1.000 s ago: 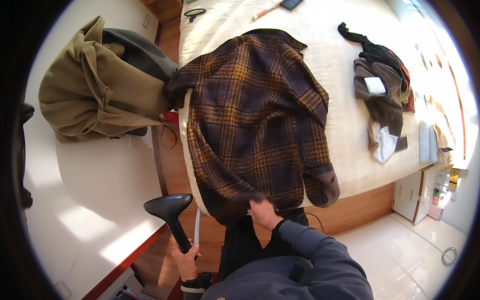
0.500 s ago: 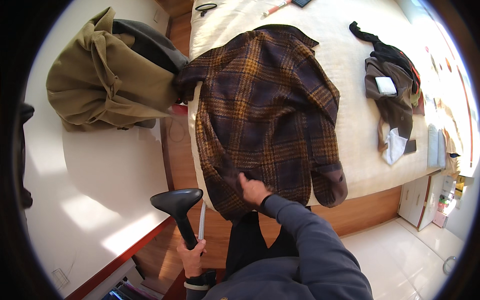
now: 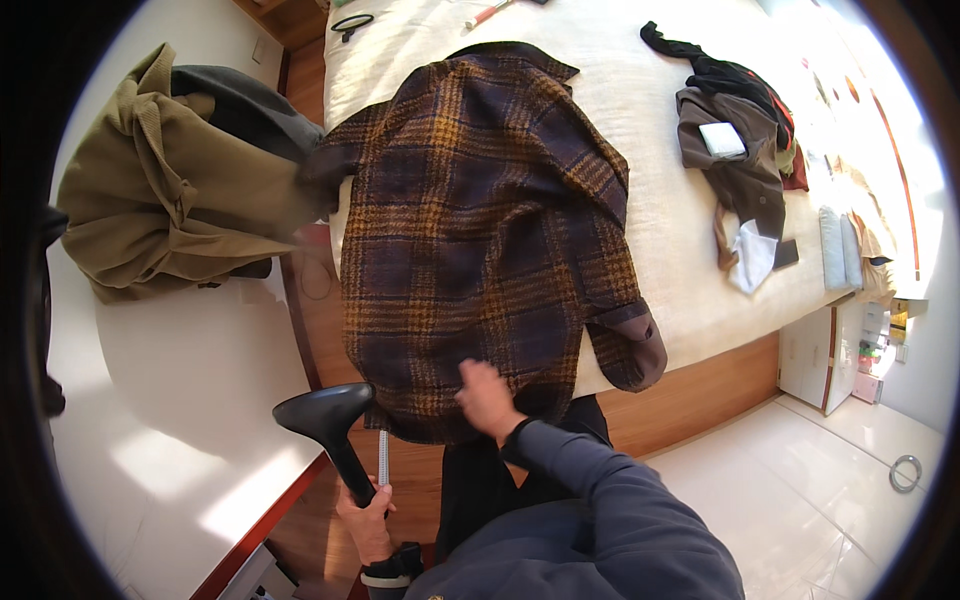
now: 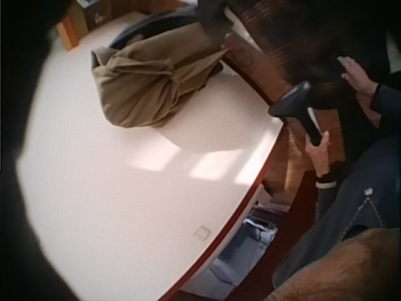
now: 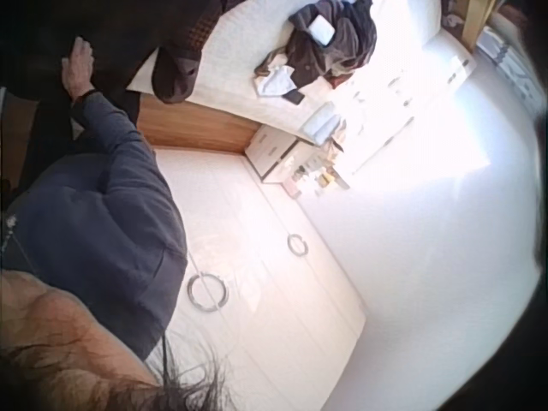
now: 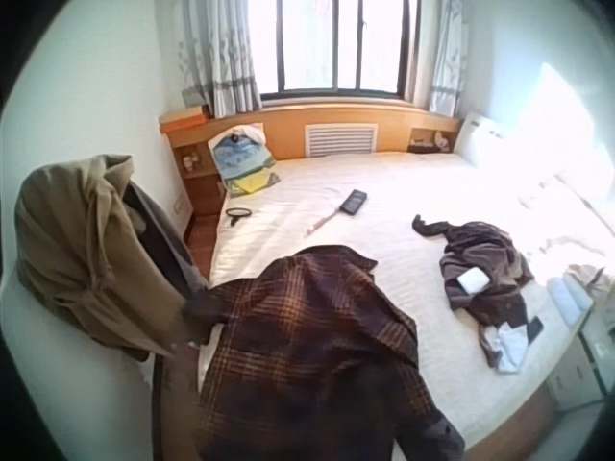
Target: The person uses a handheld garment steamer to remove wrinkles from a plaid jacket laid on a bed. They repeatedly move the steamer over the front, sleeves, and back, adjusting the jacket with their hands to reach different areas.
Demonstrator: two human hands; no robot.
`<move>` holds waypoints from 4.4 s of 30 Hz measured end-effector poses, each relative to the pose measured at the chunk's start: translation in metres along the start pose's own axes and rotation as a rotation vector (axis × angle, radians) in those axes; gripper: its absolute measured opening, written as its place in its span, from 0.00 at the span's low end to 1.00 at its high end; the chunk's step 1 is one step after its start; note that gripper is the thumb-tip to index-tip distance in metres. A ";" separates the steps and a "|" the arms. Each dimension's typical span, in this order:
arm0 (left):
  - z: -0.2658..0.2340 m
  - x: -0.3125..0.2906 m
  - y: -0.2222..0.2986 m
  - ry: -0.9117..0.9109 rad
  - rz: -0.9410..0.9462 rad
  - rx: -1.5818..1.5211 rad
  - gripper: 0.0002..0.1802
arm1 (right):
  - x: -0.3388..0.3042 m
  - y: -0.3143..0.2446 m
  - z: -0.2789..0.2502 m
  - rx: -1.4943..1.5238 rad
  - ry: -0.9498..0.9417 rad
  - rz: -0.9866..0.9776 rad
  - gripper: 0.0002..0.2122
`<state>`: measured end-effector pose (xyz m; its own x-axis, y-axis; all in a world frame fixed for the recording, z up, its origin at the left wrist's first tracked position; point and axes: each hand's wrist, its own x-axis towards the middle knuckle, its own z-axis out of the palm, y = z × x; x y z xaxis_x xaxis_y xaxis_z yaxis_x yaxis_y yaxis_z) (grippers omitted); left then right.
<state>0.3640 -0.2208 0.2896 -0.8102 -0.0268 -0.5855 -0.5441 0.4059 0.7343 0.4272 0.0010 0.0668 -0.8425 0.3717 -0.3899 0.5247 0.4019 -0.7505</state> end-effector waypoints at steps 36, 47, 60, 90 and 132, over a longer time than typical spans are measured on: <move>0.046 0.012 -0.006 -0.109 -0.002 0.122 0.14 | 0.060 0.176 -0.218 -0.222 0.447 0.649 0.38; 0.060 0.014 0.002 -0.152 0.009 0.117 0.14 | 0.040 0.211 -0.253 0.259 0.157 0.784 0.18; 0.085 0.028 0.005 -0.208 0.044 0.256 0.15 | 0.185 0.230 -0.286 0.440 0.741 0.203 0.12; 0.101 0.063 0.001 -0.275 0.000 0.195 0.14 | -0.009 0.164 -0.042 -0.676 -0.453 -0.163 0.20; 0.082 0.111 -0.055 -0.525 -0.107 0.185 0.12 | -0.046 0.098 -0.036 -0.168 0.336 -0.058 0.22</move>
<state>0.3213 -0.1710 0.1562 -0.5094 0.3623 -0.7805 -0.5318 0.5804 0.6166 0.5215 0.0535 0.0300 -0.7989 0.5868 -0.1318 0.5136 0.5515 -0.6573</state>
